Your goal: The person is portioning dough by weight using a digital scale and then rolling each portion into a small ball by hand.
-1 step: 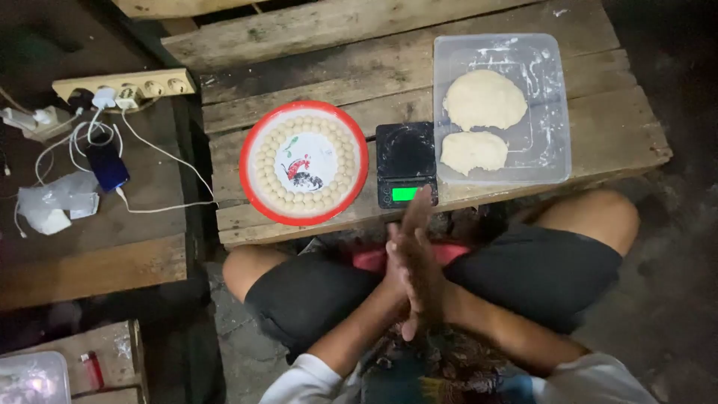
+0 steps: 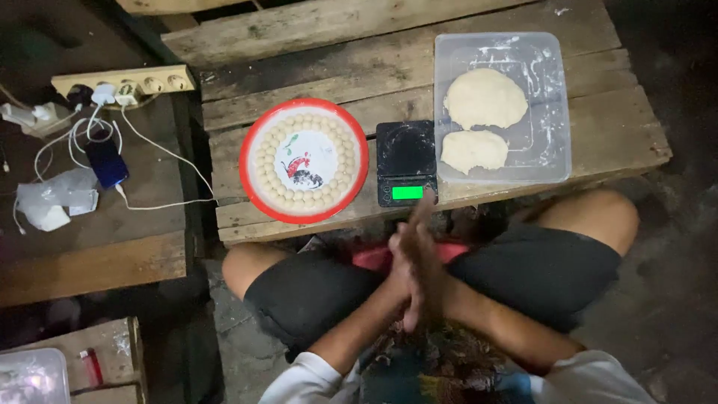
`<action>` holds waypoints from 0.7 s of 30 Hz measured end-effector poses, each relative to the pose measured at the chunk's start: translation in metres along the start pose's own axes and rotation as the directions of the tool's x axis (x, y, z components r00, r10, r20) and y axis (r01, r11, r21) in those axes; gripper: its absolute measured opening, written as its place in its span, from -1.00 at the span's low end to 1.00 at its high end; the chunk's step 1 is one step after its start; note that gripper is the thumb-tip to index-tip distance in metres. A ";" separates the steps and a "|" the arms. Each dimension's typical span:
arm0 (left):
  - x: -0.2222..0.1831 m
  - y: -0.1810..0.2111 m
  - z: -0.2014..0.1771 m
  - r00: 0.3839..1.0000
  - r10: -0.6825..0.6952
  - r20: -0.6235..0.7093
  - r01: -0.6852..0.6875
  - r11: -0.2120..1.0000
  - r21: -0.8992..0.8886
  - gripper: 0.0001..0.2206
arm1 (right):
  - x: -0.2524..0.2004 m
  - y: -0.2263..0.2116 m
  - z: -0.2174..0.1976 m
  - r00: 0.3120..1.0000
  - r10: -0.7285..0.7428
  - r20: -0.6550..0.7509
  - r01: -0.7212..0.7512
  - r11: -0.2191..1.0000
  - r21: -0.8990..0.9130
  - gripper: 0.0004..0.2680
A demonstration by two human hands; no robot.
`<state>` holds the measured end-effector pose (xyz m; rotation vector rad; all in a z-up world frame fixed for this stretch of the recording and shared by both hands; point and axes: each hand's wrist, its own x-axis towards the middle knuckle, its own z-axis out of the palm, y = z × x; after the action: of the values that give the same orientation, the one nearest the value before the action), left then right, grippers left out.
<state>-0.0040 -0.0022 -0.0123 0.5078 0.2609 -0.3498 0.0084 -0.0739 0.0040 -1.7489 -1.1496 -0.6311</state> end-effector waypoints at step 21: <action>-0.004 -0.009 -0.020 0.979 0.091 0.180 -0.167 0.869 0.466 -0.37 | -0.026 0.027 0.005 0.994 0.049 -0.093 -0.053 0.998 -0.039 -0.53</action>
<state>-0.0141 0.0021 -0.0315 0.9813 -0.0167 -0.3198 0.0211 -0.0841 -0.0297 -1.7596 -1.0323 -0.7015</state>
